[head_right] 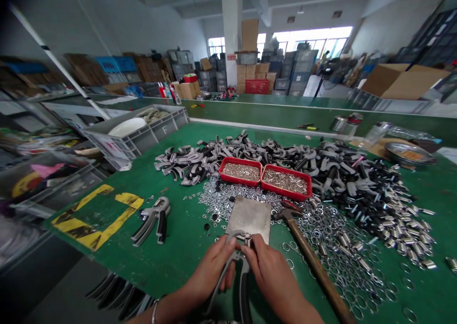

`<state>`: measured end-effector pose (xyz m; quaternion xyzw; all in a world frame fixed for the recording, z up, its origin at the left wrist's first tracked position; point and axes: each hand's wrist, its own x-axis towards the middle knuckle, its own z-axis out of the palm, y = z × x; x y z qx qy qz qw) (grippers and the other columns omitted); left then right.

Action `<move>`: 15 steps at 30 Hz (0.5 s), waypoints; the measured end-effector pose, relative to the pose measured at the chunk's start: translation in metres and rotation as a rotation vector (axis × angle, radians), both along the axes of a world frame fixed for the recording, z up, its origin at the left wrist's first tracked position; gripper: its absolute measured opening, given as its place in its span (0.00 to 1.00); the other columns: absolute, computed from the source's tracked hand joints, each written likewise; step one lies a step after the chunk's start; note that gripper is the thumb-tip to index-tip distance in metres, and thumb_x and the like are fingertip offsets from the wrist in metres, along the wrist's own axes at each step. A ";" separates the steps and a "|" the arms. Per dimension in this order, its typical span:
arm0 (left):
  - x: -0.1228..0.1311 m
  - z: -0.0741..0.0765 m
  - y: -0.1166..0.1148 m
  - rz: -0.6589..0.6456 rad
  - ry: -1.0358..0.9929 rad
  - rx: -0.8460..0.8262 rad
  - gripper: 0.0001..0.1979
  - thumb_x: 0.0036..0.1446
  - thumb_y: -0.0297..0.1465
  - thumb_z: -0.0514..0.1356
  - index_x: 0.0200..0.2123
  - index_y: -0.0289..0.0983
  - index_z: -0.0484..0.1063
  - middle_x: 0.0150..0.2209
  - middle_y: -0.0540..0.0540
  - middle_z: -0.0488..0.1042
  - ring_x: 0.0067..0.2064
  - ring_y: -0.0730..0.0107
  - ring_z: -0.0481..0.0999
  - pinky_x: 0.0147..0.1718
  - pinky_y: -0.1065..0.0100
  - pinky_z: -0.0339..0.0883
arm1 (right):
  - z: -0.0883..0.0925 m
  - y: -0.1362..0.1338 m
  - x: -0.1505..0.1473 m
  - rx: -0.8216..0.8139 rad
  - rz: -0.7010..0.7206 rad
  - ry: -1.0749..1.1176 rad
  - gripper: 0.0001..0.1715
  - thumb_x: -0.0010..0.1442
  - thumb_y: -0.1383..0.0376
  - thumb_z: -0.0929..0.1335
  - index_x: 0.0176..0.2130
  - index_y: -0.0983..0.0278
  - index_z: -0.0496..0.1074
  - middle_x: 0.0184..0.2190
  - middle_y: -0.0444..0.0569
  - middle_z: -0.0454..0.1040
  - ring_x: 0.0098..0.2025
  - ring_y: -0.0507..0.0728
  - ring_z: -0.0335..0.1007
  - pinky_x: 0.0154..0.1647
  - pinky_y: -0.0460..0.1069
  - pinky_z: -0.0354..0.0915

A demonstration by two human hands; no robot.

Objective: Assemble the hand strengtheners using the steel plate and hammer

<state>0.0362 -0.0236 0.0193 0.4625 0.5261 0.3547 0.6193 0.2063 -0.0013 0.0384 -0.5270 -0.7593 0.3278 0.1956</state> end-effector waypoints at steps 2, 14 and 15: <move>0.004 -0.001 0.000 -0.024 0.046 -0.016 0.26 0.64 0.55 0.45 0.42 0.38 0.66 0.13 0.57 0.62 0.12 0.75 0.57 0.12 0.74 0.47 | -0.001 -0.002 0.003 -0.025 0.054 0.029 0.13 0.68 0.54 0.58 0.39 0.58 0.63 0.31 0.51 0.78 0.33 0.62 0.76 0.33 0.50 0.62; -0.003 0.011 0.007 -0.147 0.530 0.295 0.21 0.68 0.45 0.43 0.48 0.38 0.65 0.26 0.46 0.73 0.28 0.61 0.74 0.30 0.64 0.61 | -0.001 -0.009 0.002 -0.090 -0.073 0.337 0.12 0.68 0.54 0.61 0.38 0.58 0.68 0.29 0.44 0.75 0.30 0.56 0.71 0.32 0.48 0.63; -0.007 0.011 0.007 -0.187 0.570 0.333 0.21 0.68 0.44 0.44 0.49 0.37 0.65 0.30 0.43 0.76 0.32 0.59 0.76 0.33 0.63 0.62 | 0.002 -0.009 0.001 -0.106 -0.056 0.349 0.13 0.67 0.54 0.62 0.38 0.58 0.69 0.30 0.45 0.76 0.31 0.56 0.71 0.33 0.48 0.64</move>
